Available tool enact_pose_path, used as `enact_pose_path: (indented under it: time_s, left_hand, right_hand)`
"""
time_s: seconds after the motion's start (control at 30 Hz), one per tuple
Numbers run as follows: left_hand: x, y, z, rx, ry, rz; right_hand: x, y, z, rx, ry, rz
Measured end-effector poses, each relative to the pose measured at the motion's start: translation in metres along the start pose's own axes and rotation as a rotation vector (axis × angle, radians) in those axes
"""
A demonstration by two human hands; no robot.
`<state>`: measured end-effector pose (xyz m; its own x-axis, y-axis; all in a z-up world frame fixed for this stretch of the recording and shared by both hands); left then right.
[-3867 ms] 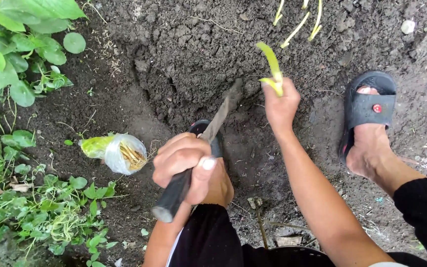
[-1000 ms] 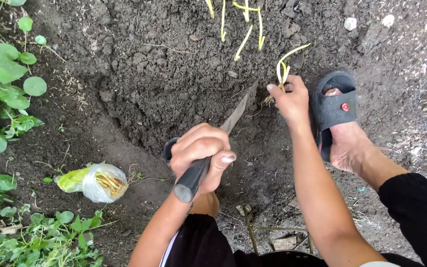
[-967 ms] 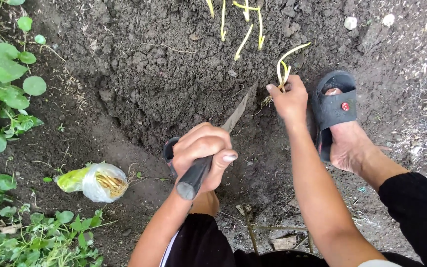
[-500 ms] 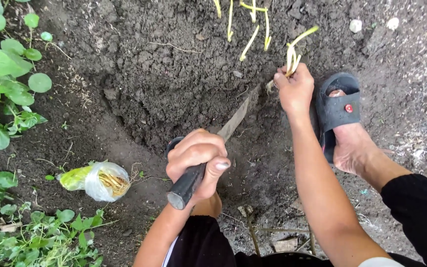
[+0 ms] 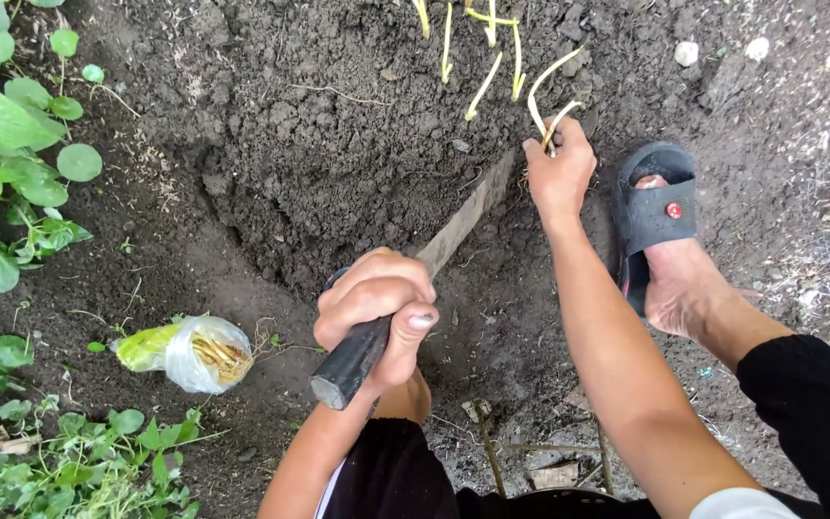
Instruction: The person plants small green shoots into a prepared soil bed. They use a knife to make holes, place the shoots, and cover the roots with soil. The person retrieves additional shoots from a plastic bag and continues planting in a row.
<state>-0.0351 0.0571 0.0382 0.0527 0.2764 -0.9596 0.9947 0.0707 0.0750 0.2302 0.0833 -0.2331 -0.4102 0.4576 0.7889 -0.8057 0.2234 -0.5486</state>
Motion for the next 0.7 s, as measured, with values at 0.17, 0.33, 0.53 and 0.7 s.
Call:
enact_pose_path:
  time_s: [0.17,0.33,0.53,0.7]
  left_hand:
    - [0.004,0.016,-0.010,0.054,0.002,-0.025]
    - [0.023,0.039,-0.010,0.097,0.006,0.007]
    - [0.018,0.042,-0.004,0.190,-0.017,-0.019]
    - [0.012,0.034,-0.006,0.161,-0.006,-0.029]
  right_hand:
    - [-0.031,-0.009,-0.009,-0.078,-0.070,-0.268]
    - [-0.016,-0.028,0.002,-0.114,0.162,-0.573]
    - [-0.034,-0.016,0.000,0.110,0.329,-0.529]
    - [-0.026,-0.016,0.007,0.178,0.375,-0.512]
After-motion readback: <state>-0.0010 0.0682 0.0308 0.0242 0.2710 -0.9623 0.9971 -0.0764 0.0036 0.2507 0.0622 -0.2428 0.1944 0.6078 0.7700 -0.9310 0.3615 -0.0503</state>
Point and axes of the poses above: each hand's wrist, its own z-axis away from the middle knuckle, its own y-axis out of the palm, x = y × z, the point moved 6 cm from there along -z, towards the middle knuckle, and after that the axes turned 5 degrees about -y, right-handed, at the moved point
